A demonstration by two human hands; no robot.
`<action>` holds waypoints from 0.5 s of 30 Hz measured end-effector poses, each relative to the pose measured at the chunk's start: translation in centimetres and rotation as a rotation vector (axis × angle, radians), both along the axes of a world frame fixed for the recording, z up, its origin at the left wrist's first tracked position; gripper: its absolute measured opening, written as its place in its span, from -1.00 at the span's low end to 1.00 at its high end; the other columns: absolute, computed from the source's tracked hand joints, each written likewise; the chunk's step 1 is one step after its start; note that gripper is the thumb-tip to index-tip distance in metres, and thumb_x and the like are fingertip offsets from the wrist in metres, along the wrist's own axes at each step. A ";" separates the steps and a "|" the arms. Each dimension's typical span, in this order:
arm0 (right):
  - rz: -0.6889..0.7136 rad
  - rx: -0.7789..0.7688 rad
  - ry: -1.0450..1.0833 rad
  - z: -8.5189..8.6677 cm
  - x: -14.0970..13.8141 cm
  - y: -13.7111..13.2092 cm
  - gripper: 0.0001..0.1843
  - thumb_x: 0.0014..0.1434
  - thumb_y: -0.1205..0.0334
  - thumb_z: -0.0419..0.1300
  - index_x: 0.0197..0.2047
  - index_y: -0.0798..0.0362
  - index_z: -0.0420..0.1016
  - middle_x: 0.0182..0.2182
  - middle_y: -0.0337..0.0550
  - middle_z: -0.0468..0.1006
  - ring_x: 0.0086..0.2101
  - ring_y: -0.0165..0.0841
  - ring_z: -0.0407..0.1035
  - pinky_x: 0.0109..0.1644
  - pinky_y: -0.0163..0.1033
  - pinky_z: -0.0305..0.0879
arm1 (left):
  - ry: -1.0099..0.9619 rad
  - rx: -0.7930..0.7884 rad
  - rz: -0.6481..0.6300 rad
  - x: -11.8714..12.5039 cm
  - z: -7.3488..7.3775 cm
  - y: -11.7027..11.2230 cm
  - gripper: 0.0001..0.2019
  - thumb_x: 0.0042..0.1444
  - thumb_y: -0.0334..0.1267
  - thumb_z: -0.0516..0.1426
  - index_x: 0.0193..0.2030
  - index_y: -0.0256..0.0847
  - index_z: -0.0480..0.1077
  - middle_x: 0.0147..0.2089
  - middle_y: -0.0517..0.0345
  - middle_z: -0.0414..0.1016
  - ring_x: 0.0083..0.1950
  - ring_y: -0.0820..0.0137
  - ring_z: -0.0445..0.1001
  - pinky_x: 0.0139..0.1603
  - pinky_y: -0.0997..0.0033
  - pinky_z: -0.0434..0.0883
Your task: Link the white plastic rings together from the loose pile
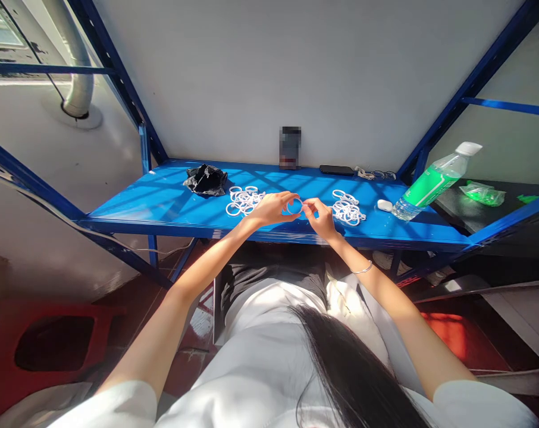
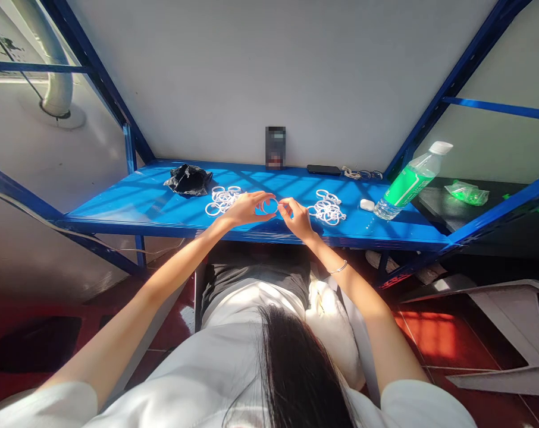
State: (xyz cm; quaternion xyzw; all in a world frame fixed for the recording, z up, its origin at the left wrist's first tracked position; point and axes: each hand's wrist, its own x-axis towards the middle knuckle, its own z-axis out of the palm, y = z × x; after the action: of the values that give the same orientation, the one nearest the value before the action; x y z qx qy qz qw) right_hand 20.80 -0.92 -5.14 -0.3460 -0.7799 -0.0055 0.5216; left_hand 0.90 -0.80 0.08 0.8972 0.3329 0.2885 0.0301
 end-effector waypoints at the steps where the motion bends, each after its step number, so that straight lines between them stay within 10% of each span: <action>1: 0.000 0.006 -0.003 0.0 0.0 0.0 -0.72 0.33 0.01 0.02 -0.23 0.02 0.41 -0.37 -0.15 0.57 -0.51 -0.36 0.42 -0.40 -0.26 0.37 | 0.007 0.003 0.008 0.0 0.0 0.0 -0.56 0.13 -0.04 0.17 0.09 -0.21 0.36 -0.17 0.08 0.53 -0.26 0.38 0.51 -0.32 0.49 0.33; 15: -0.101 0.105 -0.089 -0.3 -0.2 0.2 -0.85 0.26 0.22 0.05 -0.26 0.03 0.42 -0.47 -0.19 0.55 -0.56 -0.39 0.39 -0.43 -0.29 0.34 | 0.038 0.014 0.025 0.0 0.0 0.0 -0.57 0.13 -0.04 0.16 0.08 -0.22 0.38 -0.17 0.08 0.53 -0.33 0.41 0.50 -0.38 0.50 0.26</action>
State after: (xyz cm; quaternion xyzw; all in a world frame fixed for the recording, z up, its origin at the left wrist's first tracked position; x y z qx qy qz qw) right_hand 20.62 -0.72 -5.48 -0.3564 -0.7824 -0.0881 0.5031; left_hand 0.93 -0.79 0.05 0.8985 0.3424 0.2742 0.0137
